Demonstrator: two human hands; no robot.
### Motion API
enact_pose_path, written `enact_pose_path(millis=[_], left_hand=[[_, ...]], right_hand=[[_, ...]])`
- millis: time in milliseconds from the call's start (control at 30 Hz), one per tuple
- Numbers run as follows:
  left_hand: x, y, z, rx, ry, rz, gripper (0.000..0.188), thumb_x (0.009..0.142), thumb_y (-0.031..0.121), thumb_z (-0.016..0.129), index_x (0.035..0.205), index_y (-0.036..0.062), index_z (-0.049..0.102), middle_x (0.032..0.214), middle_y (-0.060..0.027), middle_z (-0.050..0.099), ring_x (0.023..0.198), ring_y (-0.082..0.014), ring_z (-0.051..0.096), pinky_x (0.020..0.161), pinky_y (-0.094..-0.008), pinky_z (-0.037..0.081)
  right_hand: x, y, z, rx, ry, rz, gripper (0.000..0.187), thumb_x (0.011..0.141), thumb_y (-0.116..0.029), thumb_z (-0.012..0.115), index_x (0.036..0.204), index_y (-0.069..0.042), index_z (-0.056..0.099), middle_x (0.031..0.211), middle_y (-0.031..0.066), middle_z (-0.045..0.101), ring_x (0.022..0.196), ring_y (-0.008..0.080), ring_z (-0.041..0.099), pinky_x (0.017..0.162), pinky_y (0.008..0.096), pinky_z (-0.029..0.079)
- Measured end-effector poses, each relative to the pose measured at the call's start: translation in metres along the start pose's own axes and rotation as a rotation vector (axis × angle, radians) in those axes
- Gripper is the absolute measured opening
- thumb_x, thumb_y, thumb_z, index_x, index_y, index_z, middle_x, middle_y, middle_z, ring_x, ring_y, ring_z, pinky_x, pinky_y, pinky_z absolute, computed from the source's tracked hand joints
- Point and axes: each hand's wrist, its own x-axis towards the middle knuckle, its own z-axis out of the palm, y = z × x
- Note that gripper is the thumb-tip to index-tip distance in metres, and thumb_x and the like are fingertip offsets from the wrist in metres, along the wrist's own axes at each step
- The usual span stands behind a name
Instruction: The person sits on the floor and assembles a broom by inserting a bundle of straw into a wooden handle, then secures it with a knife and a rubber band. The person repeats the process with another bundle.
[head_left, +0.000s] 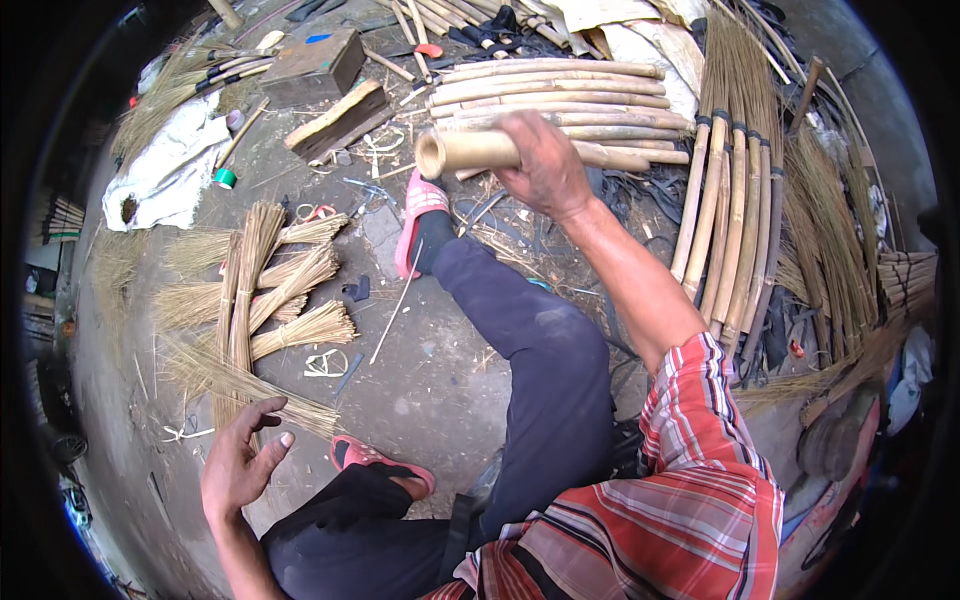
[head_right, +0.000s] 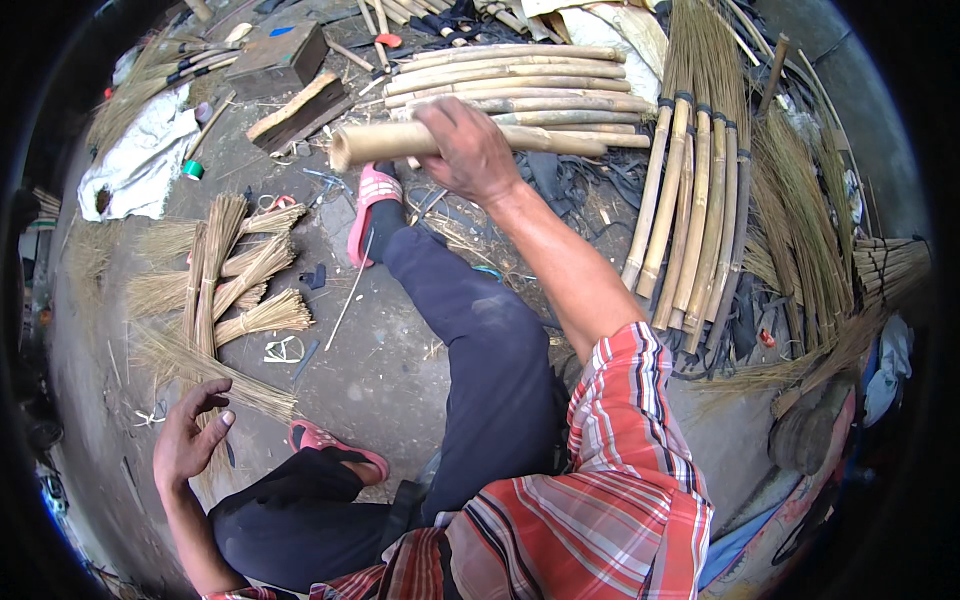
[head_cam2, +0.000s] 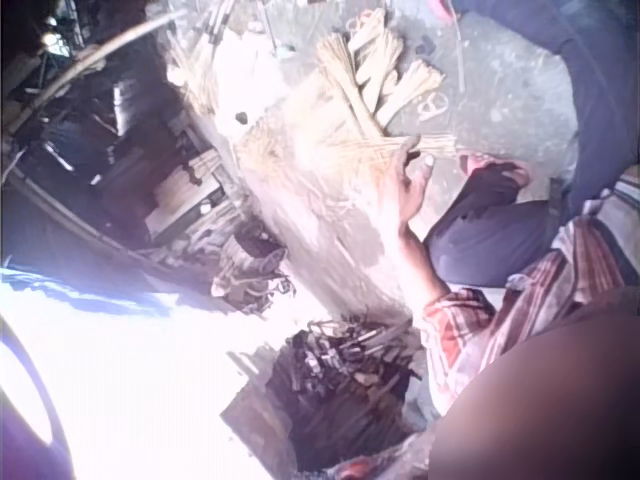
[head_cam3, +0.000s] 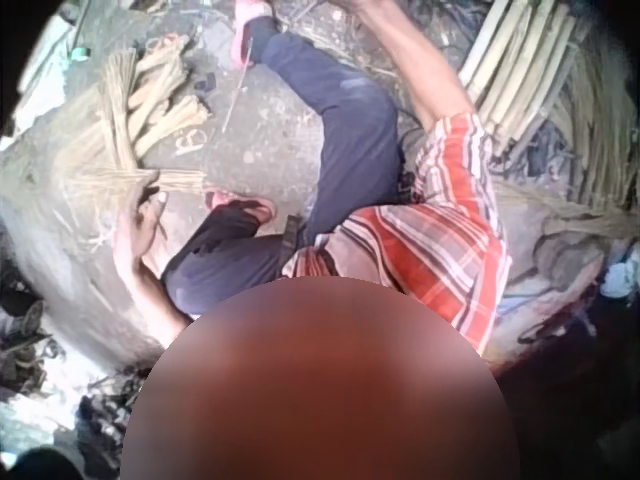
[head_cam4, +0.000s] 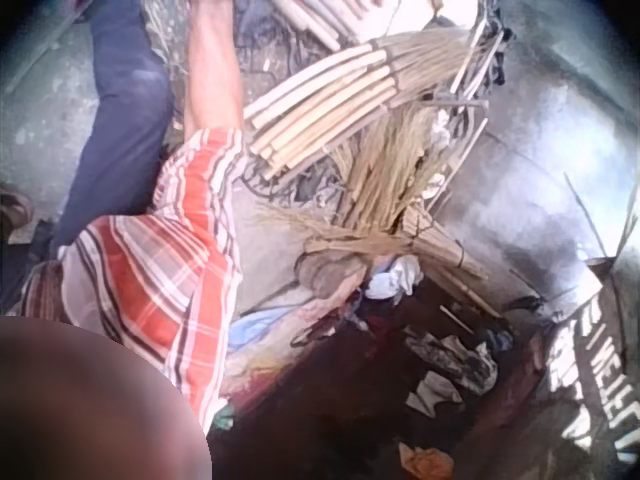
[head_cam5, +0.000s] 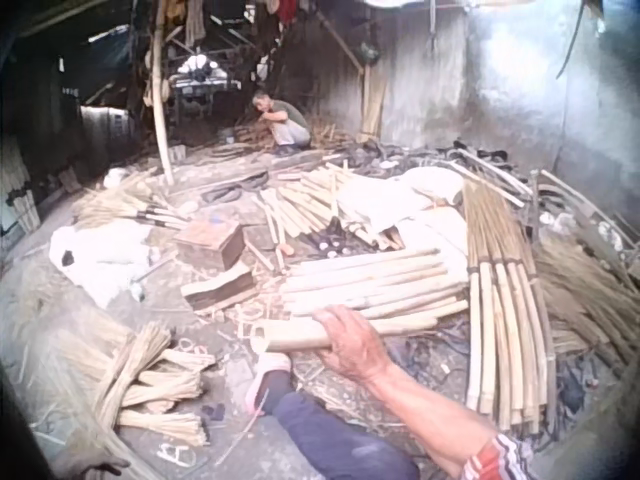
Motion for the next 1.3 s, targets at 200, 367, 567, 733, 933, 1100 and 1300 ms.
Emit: enact_pose_path(millis=[200,367,567,733,933,1100,1300], left_hand=[[-0.013,-0.032,-0.012,-0.041,0.117,0.017,0.053,0.096,0.029,0.079,0.140,0.0039,0.065,0.125,-0.0182,0.072,0.114,-0.0305,0.071,0.100,-0.0418,0.054],[-0.001,-0.096,0.006,-0.077,0.233,0.007,0.074,0.091,0.034,0.084,0.151,0.0041,0.054,0.139,-0.0203,0.066,0.125,-0.0334,0.066,0.105,-0.0437,0.053],[0.005,-0.169,0.103,-0.152,0.110,-0.004,0.084,0.087,0.035,0.087,0.153,0.0019,0.047,0.136,-0.0225,0.066,0.127,-0.0384,0.065,0.107,-0.0443,0.052],[-0.011,-0.204,0.173,-0.398,0.112,-0.209,0.057,0.094,0.029,0.079,0.139,0.0014,0.059,0.116,-0.0226,0.071,0.115,-0.0355,0.069,0.097,-0.0458,0.054],[-0.004,-0.237,0.232,-0.317,0.215,-0.144,0.045,0.094,0.034,0.076,0.126,0.0027,0.071,0.109,-0.0222,0.070,0.110,-0.0410,0.066,0.096,-0.0489,0.052],[-0.004,-0.248,0.260,-0.315,0.264,-0.172,0.047,0.093,0.036,0.078,0.129,0.0060,0.072,0.109,-0.0202,0.068,0.112,-0.0402,0.063,0.098,-0.0483,0.050],[0.002,-0.248,0.263,-0.429,0.183,-0.277,0.054,0.091,0.046,0.078,0.127,0.0067,0.072,0.114,-0.0219,0.068,0.113,-0.0420,0.064,0.101,-0.0505,0.051]], right_hand=[[0.108,-0.059,-0.029,0.370,0.537,0.167,0.023,0.100,-0.016,0.074,0.112,-0.004,0.058,0.092,0.0078,0.069,0.080,0.0192,0.073,0.074,0.0373,0.061],[0.130,-0.089,0.013,1.302,0.534,0.533,0.019,0.102,-0.012,0.071,0.108,-0.003,0.056,0.086,0.0082,0.063,0.069,0.0192,0.069,0.065,0.0377,0.064],[0.059,-0.121,0.158,1.282,0.319,1.397,0.029,0.105,-0.025,0.071,0.105,-0.001,0.055,0.085,0.0094,0.057,0.065,0.0237,0.065,0.057,0.0438,0.059],[-0.015,-0.133,0.264,1.040,0.037,1.592,0.053,0.104,-0.038,0.069,0.124,0.010,0.058,0.108,0.0215,0.067,0.090,0.0356,0.070,0.076,0.0531,0.059],[-0.063,-0.177,0.300,0.545,-0.316,1.116,0.066,0.104,-0.040,0.066,0.148,0.008,0.055,0.128,0.0179,0.069,0.112,0.0215,0.065,0.096,0.0360,0.049],[-0.090,-0.271,0.308,0.884,-0.834,0.891,0.052,0.106,-0.040,0.066,0.138,0.002,0.065,0.107,0.0046,0.071,0.088,0.0090,0.065,0.075,0.0275,0.054],[-0.132,-0.390,0.371,0.708,-1.161,0.576,0.073,0.094,-0.051,0.076,0.138,0.005,0.063,0.118,0.0214,0.072,0.109,0.0323,0.070,0.097,0.0416,0.054]])
